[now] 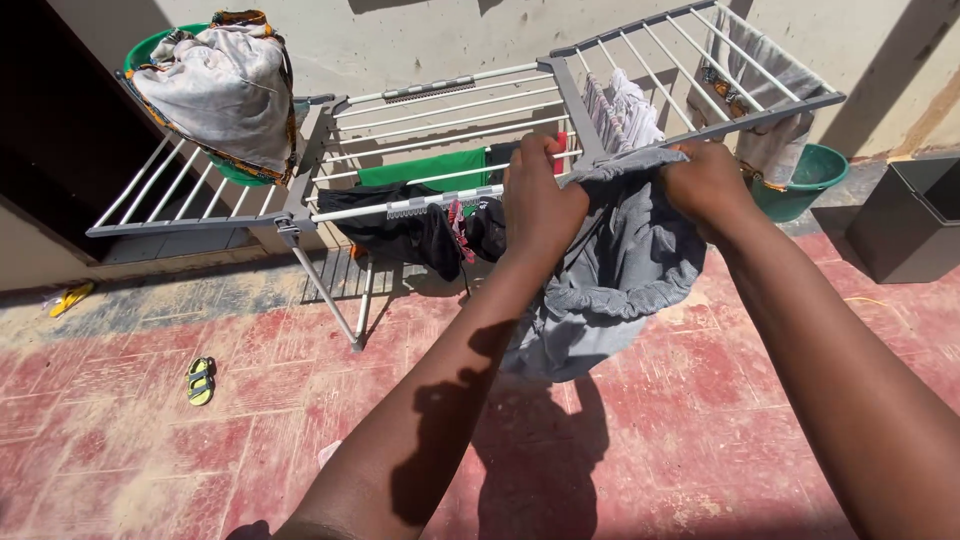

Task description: Hanging laundry on a drying rack in an outdoor patio area.

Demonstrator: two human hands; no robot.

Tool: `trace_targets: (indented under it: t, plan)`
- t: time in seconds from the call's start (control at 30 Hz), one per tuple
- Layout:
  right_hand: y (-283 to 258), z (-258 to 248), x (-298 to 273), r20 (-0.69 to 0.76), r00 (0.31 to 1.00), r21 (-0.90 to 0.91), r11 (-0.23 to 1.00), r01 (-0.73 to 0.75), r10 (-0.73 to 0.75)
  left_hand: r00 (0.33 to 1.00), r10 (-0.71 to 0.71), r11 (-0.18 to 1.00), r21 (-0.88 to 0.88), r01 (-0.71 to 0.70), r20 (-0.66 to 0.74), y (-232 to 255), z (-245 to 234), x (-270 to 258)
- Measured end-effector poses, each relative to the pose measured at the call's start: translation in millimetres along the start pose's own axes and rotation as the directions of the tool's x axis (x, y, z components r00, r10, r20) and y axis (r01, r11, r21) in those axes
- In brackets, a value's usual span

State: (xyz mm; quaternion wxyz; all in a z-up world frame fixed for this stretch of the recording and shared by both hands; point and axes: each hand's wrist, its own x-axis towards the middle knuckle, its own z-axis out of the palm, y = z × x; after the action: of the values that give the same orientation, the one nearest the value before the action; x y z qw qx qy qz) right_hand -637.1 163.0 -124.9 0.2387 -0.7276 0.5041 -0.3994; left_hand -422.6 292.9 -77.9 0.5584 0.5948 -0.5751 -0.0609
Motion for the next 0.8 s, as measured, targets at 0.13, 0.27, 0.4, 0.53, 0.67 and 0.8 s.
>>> trace_targets:
  t: [0.13,0.27,0.4,0.53,0.67,0.8]
  plan:
    - [-58,-14,2,0.006,0.954,0.577,0.778,-0.248,0.299,0.981,-0.182,0.945,0.286,0.156,0.067,-7,-6,-48]
    - [-73,-38,1,-0.018,0.934,0.468,0.829,-0.306,0.356,0.792,-0.522,0.803,0.496,0.331,0.316,-41,-33,-14]
    - [-53,-65,10,0.134,0.971,0.317,0.920,-0.231,0.198,0.919,-0.392,0.834,0.436,0.337,0.041,-60,-83,58]
    - [-62,-67,18,0.082,0.994,0.184,0.979,-0.091,0.077,0.954,-0.300,0.873,0.410,0.265,0.022,-76,-92,103]
    - [-109,-71,6,-0.115,0.992,0.018,0.999,-0.049,0.051,0.895,-0.368,0.928,0.038,0.371,0.251,-63,-98,112]
    - [-126,-83,3,0.059,0.975,0.098,0.971,-0.218,0.213,0.770,-0.433,0.797,-0.201,0.570,0.469,-12,-118,90]
